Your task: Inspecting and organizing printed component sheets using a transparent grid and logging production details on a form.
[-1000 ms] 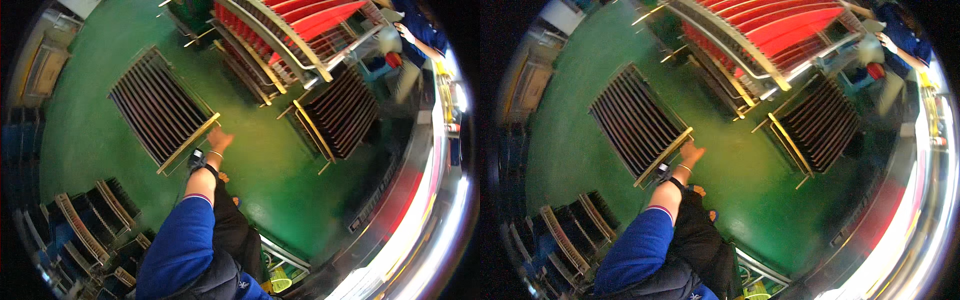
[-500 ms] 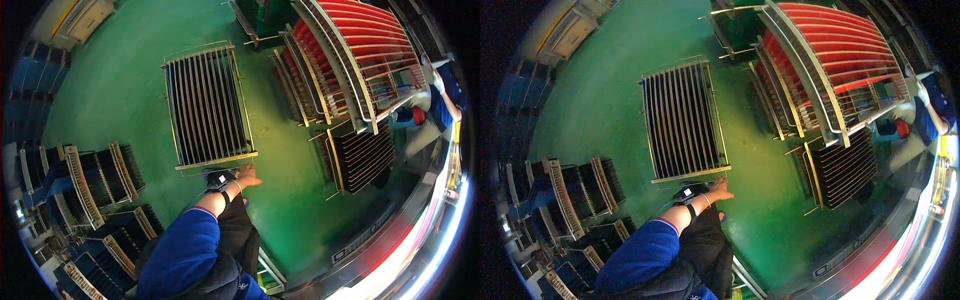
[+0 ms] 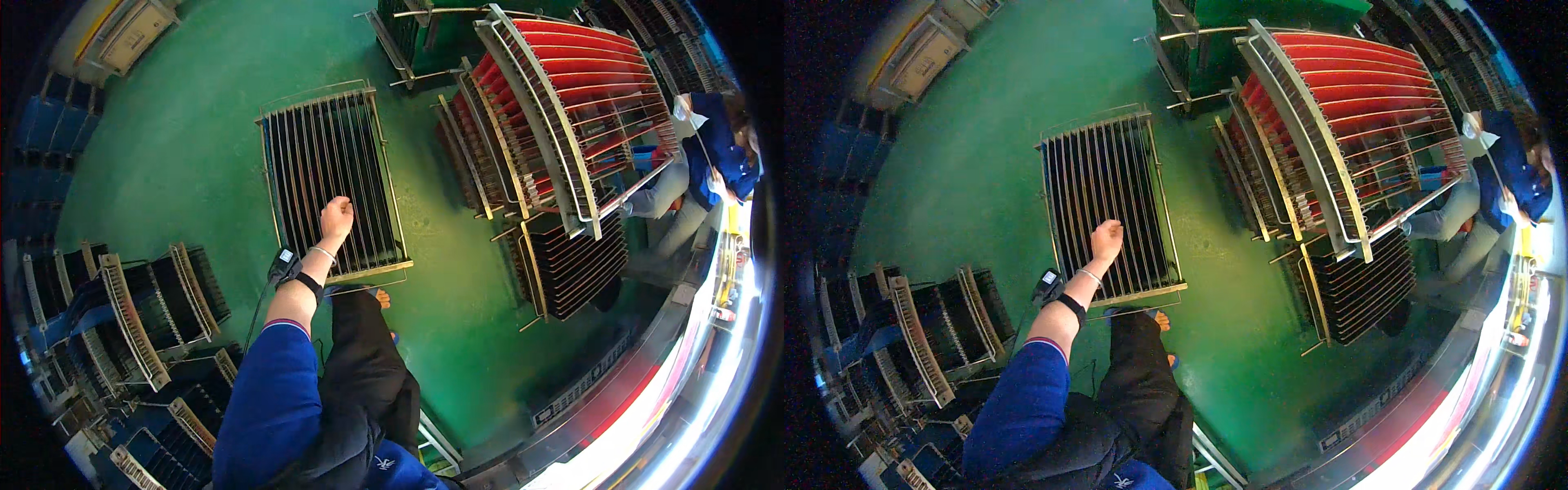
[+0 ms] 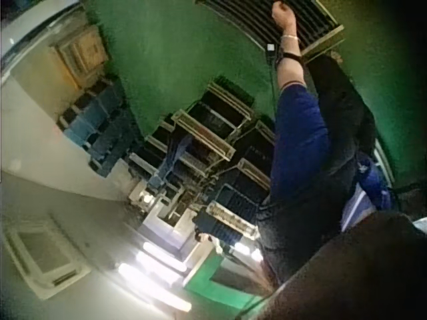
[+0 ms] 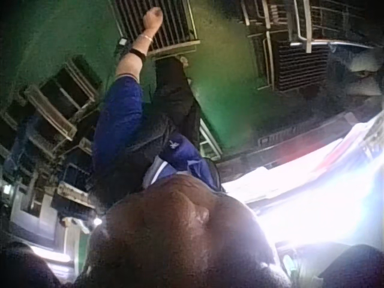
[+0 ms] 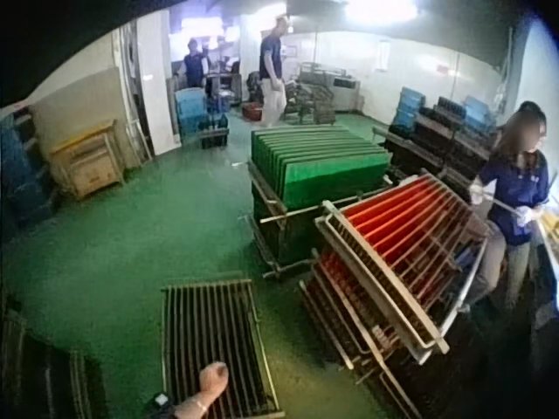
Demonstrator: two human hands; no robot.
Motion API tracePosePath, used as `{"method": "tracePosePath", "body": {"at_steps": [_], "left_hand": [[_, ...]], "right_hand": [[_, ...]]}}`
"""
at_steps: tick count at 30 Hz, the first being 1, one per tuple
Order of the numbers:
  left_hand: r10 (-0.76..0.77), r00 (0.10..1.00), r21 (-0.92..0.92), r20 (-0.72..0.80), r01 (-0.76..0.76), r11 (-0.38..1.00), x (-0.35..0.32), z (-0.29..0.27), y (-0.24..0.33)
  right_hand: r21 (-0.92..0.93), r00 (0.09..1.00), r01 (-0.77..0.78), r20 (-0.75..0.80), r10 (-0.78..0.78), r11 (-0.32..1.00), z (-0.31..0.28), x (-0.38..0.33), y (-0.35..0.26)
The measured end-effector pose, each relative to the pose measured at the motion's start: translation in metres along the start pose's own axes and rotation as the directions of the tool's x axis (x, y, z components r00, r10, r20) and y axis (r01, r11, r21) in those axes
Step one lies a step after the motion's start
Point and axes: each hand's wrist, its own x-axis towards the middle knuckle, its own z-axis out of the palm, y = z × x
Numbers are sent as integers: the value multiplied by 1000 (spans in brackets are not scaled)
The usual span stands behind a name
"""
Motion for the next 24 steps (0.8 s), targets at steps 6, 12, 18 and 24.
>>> {"method": "tracePosePath", "body": {"at_steps": [6,12,18,24], "left_hand": [[123,991,103,56,-128,986,13,42,43],[357,933,307,-32,-331,892,37,75,55],[378,925,320,39,-370,872,45,83,54],[315,928,452,199,-372,810,39,82,74]], "right_hand": [[-20,999,-35,2,35,999,5,-8,1],[-16,997,-80,-5,79,997,12,-16,1],[-14,993,-115,6,115,993,21,-18,-1],[11,989,-146,12,146,989,33,-16,-3]]}}
